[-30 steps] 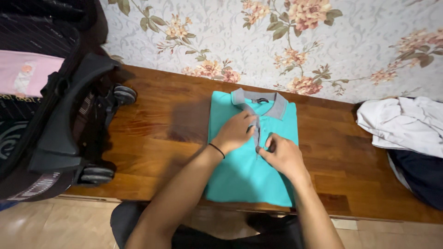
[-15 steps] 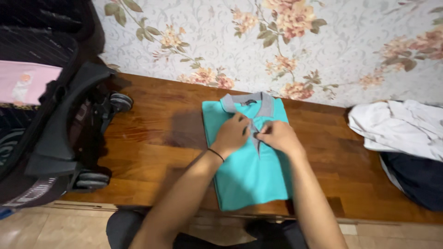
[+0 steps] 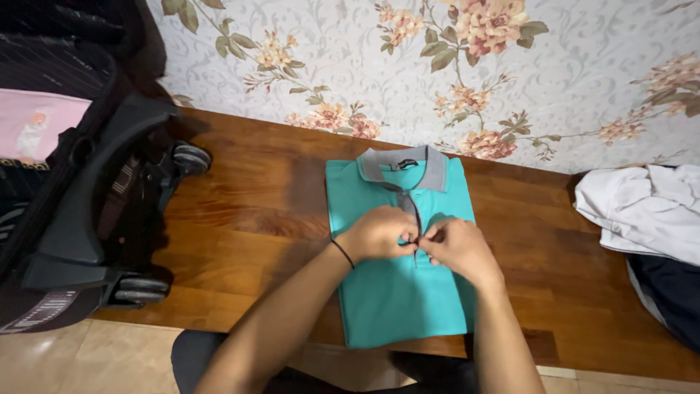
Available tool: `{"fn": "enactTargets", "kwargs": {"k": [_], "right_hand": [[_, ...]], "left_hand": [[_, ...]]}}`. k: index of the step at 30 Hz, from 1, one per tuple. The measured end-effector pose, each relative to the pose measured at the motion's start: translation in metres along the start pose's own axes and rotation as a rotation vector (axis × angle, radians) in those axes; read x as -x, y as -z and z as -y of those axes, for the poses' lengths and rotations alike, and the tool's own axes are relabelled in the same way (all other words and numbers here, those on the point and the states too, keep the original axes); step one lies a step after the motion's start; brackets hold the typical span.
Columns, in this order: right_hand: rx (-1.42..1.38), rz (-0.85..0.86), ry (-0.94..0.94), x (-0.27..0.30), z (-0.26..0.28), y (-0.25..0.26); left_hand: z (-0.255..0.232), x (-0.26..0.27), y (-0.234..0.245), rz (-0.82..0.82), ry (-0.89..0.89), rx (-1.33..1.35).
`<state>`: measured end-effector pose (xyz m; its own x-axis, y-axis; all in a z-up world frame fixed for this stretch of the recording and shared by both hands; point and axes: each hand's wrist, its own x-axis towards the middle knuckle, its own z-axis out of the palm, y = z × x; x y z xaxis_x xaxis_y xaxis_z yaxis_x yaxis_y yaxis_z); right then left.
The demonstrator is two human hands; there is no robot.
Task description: The person folds a polo shirt on a wooden surface, buttons the collar, and then places it along with other folded garments and small cases into an open suitcase.
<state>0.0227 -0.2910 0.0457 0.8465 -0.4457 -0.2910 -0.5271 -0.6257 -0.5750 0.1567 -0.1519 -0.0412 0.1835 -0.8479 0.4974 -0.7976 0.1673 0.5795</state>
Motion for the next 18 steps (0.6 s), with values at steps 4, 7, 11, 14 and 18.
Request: {"fn": "enactTargets", "kwargs": {"k": [4, 7, 11, 14, 18], "right_hand": [[0.236, -0.224, 0.150, 0.014, 0.004, -0.020], [0.304, -0.321, 0.124, 0.017, -0.007, -0.033], [-0.371, -0.176, 0.102, 0.012, -0.047, -0.033], [-0.592, -0.178, 0.082, 0.007, -0.073, -0.042], [-0.589, -0.219, 0.077, 0.003, -0.083, -0.053]], "left_hand": [[0.006, 0.004, -0.009, -0.032, -0.058, -0.032], [0.008, 0.006, -0.012, -0.057, -0.072, -0.026], [-0.003, 0.005, -0.019, -0.023, 0.048, -0.128], [-0.007, 0.003, -0.024, -0.050, 0.112, -0.186], [-0.011, 0.003, -0.030, -0.056, 0.143, -0.231]]}}
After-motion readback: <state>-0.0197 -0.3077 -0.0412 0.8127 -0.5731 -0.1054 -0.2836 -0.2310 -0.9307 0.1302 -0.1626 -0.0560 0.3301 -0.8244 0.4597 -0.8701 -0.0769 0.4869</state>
